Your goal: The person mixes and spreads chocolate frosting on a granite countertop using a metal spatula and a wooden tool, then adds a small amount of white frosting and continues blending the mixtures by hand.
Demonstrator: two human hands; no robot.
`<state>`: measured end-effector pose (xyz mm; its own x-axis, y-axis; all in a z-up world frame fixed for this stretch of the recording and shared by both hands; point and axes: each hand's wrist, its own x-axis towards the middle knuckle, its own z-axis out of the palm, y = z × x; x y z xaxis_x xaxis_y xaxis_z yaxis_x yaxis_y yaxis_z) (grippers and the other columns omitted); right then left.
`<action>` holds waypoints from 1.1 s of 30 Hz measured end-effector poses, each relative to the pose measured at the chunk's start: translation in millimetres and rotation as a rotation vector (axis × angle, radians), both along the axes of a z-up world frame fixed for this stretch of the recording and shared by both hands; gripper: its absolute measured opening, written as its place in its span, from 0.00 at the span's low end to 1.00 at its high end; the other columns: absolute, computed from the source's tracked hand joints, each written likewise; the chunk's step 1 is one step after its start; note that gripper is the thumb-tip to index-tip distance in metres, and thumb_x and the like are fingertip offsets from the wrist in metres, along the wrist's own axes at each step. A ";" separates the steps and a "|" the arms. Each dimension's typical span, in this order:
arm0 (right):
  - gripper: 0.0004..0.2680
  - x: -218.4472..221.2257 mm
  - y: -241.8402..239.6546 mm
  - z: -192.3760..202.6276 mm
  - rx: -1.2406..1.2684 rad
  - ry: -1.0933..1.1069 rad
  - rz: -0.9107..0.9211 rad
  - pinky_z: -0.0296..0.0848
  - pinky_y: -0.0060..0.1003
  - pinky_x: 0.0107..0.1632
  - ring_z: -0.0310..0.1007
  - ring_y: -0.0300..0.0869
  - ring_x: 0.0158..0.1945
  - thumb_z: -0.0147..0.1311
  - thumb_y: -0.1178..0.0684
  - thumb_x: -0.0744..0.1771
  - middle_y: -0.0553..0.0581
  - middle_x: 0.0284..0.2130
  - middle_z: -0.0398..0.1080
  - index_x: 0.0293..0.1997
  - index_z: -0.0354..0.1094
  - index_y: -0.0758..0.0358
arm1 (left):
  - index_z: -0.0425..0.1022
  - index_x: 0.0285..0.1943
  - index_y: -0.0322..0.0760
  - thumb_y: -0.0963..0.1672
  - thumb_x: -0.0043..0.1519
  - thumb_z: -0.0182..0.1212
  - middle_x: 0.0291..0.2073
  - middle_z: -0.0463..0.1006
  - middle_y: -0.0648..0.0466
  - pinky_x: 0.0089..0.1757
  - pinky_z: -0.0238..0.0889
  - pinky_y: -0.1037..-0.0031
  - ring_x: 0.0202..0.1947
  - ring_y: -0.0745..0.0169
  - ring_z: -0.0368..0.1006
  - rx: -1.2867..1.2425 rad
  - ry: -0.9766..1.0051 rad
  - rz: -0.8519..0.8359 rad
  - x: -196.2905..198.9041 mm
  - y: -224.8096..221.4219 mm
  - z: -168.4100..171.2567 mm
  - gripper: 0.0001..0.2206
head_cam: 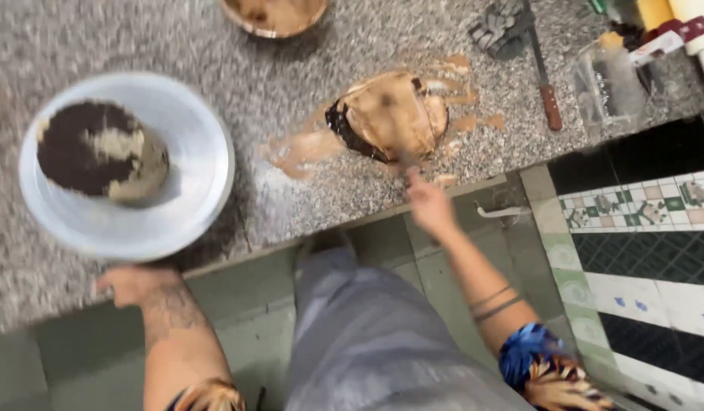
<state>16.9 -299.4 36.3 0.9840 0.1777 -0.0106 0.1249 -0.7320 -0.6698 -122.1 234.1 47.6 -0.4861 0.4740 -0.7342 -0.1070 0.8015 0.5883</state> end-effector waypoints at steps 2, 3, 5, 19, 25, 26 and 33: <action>0.18 -23.8 43.6 0.8 -0.239 -0.039 0.086 0.77 0.53 0.41 0.79 0.59 0.39 0.51 0.54 0.68 0.66 0.43 0.73 0.68 0.65 0.44 | 0.72 0.61 0.40 0.60 0.62 0.40 0.55 0.75 0.52 0.55 0.68 0.53 0.55 0.50 0.72 0.006 -0.023 0.006 10.8 -2.4 12.1 0.31; 0.18 -36.0 55.3 4.9 -0.455 -0.021 0.114 0.76 0.54 0.39 0.78 0.60 0.37 0.50 0.55 0.68 0.66 0.43 0.72 0.68 0.65 0.45 | 0.74 0.59 0.40 0.61 0.62 0.40 0.53 0.77 0.52 0.54 0.69 0.53 0.54 0.50 0.74 -0.008 -0.011 0.024 -0.9 -6.5 13.4 0.31; 0.20 -13.7 61.4 12.3 -0.708 -0.021 0.091 0.75 0.55 0.35 0.77 0.61 0.34 0.49 0.57 0.67 0.67 0.42 0.71 0.67 0.65 0.46 | 0.79 0.57 0.40 0.61 0.61 0.40 0.49 0.82 0.53 0.52 0.72 0.53 0.51 0.49 0.78 0.002 0.017 0.013 8.5 -1.3 9.2 0.32; 0.19 60.6 -105.9 -23.0 0.102 0.153 -0.237 0.74 0.49 0.53 0.72 0.63 0.50 0.50 0.50 0.70 0.71 0.49 0.78 0.72 0.61 0.47 | 0.67 0.65 0.43 0.64 0.56 0.46 0.56 0.82 0.60 0.53 0.74 0.61 0.55 0.60 0.79 -0.023 0.070 -0.200 -0.5 19.5 -29.1 0.35; 0.22 5.6 -16.3 9.0 -0.638 -0.062 0.286 0.76 0.53 0.42 0.77 0.60 0.42 0.53 0.52 0.65 0.67 0.48 0.74 0.70 0.62 0.45 | 0.79 0.59 0.40 0.63 0.63 0.39 0.55 0.85 0.51 0.56 0.73 0.59 0.55 0.49 0.80 -0.043 0.186 0.047 23.1 7.4 4.4 0.34; 0.26 2.5 -22.3 25.2 -0.804 0.031 0.273 0.77 0.53 0.39 0.77 0.59 0.40 0.56 0.50 0.62 0.67 0.48 0.72 0.70 0.60 0.39 | 0.79 0.58 0.40 0.63 0.62 0.40 0.54 0.84 0.52 0.55 0.74 0.58 0.55 0.49 0.79 -0.042 0.122 0.065 19.6 5.0 8.2 0.34; 0.17 32.4 -69.7 -15.1 -0.339 0.067 0.021 0.74 0.51 0.47 0.77 0.57 0.45 0.51 0.49 0.71 0.67 0.44 0.76 0.71 0.65 0.43 | 0.80 0.55 0.40 0.63 0.61 0.42 0.54 0.82 0.54 0.55 0.71 0.57 0.55 0.51 0.79 -0.030 0.113 0.013 4.7 8.9 -5.0 0.34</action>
<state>49.3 -369.1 21.2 0.9752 0.1737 -0.1369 0.1067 -0.9118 -0.3966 -117.3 243.1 42.6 -0.5723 0.4458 -0.6883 -0.0515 0.8181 0.5727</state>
